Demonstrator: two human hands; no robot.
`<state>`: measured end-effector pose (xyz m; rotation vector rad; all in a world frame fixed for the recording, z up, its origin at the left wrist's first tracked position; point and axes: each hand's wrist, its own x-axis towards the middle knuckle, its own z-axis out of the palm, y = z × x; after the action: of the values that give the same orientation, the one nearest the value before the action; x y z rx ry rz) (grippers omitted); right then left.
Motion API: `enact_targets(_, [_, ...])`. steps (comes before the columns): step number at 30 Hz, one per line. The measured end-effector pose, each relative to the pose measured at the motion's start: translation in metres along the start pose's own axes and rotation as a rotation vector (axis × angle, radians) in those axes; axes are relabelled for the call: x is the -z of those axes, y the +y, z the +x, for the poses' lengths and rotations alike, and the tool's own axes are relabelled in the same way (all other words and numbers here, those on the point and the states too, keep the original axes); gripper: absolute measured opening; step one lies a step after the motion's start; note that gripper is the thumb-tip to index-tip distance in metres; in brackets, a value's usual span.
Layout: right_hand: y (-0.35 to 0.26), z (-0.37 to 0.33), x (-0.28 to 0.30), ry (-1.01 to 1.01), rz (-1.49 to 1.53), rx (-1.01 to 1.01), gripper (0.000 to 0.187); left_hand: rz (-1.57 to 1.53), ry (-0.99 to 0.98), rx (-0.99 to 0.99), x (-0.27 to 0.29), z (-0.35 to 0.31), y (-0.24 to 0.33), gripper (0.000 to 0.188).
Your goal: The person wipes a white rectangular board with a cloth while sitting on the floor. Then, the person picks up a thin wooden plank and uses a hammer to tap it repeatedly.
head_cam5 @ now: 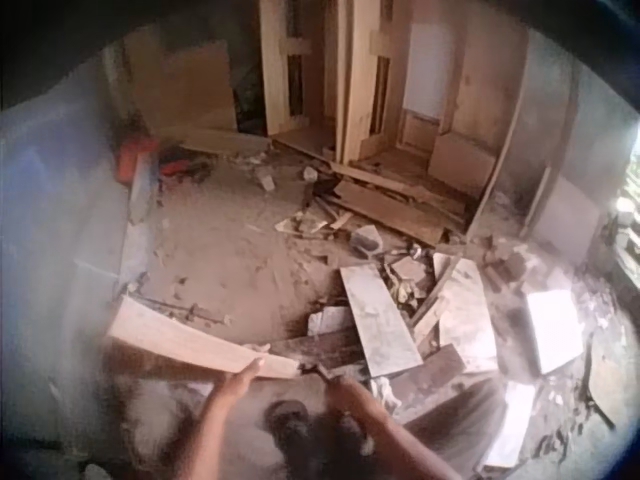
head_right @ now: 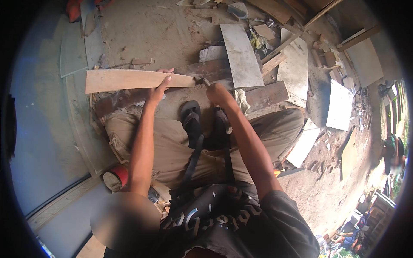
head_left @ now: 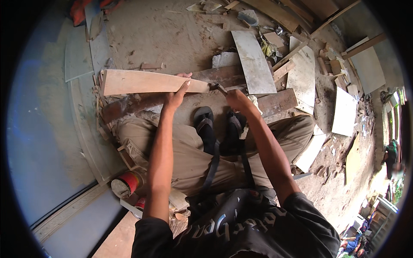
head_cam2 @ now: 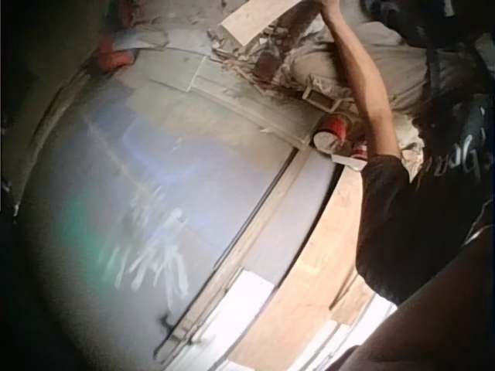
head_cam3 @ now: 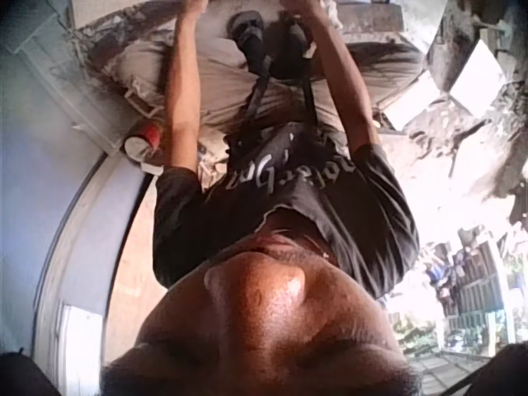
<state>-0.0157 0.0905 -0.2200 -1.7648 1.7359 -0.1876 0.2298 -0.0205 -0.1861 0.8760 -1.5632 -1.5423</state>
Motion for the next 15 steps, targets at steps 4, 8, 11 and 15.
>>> enact_targets(4, [-0.002,0.014,-0.008,-0.003,0.033,-0.136,0.018,0.053,-0.066,-0.074,-0.002,0.003,0.003,0.024])
enact_targets(8, [-0.039,0.024,0.010,-0.046,-0.025,-0.214,0.022,0.097,-0.084,-0.114,-0.004,0.002,0.001,0.024])
enact_targets(11, [-0.068,0.022,0.021,-0.051,0.045,-0.327,0.031,0.130,-0.094,-0.146,-0.006,0.002,-0.004,0.024])
enact_targets(15, [-0.090,0.020,0.015,-0.012,0.049,-0.346,0.030,0.245,-0.085,-0.227,-0.007,0.001,-0.009,0.024])
